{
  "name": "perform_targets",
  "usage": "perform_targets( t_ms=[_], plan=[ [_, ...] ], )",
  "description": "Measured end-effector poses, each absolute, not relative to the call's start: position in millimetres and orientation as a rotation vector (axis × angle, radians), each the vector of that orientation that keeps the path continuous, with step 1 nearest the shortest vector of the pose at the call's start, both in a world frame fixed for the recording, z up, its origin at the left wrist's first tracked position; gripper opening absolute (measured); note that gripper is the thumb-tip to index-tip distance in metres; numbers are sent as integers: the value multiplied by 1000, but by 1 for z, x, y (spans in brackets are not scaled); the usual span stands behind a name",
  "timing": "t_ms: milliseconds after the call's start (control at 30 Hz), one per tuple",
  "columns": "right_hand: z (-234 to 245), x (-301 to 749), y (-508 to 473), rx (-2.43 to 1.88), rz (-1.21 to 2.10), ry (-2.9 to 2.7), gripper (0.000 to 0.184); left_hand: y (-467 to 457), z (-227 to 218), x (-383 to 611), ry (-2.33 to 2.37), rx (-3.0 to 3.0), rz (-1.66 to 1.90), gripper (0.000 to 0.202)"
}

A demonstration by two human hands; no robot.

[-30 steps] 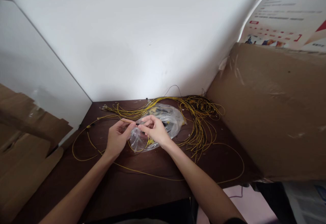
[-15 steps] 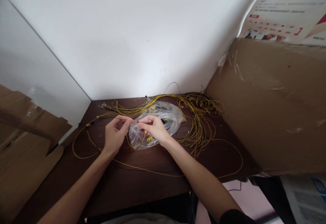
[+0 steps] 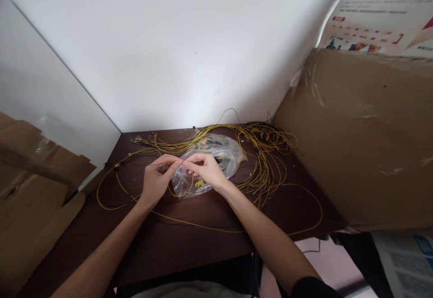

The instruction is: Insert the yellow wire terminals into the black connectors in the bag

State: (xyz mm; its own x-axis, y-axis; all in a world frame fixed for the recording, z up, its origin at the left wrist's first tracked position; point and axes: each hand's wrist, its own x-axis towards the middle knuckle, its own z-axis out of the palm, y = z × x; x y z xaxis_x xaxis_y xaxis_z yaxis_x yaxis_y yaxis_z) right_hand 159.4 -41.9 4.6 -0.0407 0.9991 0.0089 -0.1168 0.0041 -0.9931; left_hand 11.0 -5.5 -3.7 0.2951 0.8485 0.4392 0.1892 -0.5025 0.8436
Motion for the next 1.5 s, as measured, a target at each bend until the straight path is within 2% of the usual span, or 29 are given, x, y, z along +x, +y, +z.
perform_targets(
  t_ms=[400, 633, 1133, 1500],
  plan=[
    [10, 160, -44, -1098, 1306, -1236, 24, -10, 6, 8, 842, 2102, 1338, 9],
    [1, 160, -39, -1037, 1275, -1055, 27, -14, 3, 11, 791, 2020, 1111, 25],
    [0, 158, -39, -1006, 1221, -1114, 22, -11, -2, 8, 900, 2237, 1141, 11],
    [12, 169, -38, -1027, 1092, -1037, 27, -11, -1, 9, 923, 2227, 1092, 17]
  ],
)
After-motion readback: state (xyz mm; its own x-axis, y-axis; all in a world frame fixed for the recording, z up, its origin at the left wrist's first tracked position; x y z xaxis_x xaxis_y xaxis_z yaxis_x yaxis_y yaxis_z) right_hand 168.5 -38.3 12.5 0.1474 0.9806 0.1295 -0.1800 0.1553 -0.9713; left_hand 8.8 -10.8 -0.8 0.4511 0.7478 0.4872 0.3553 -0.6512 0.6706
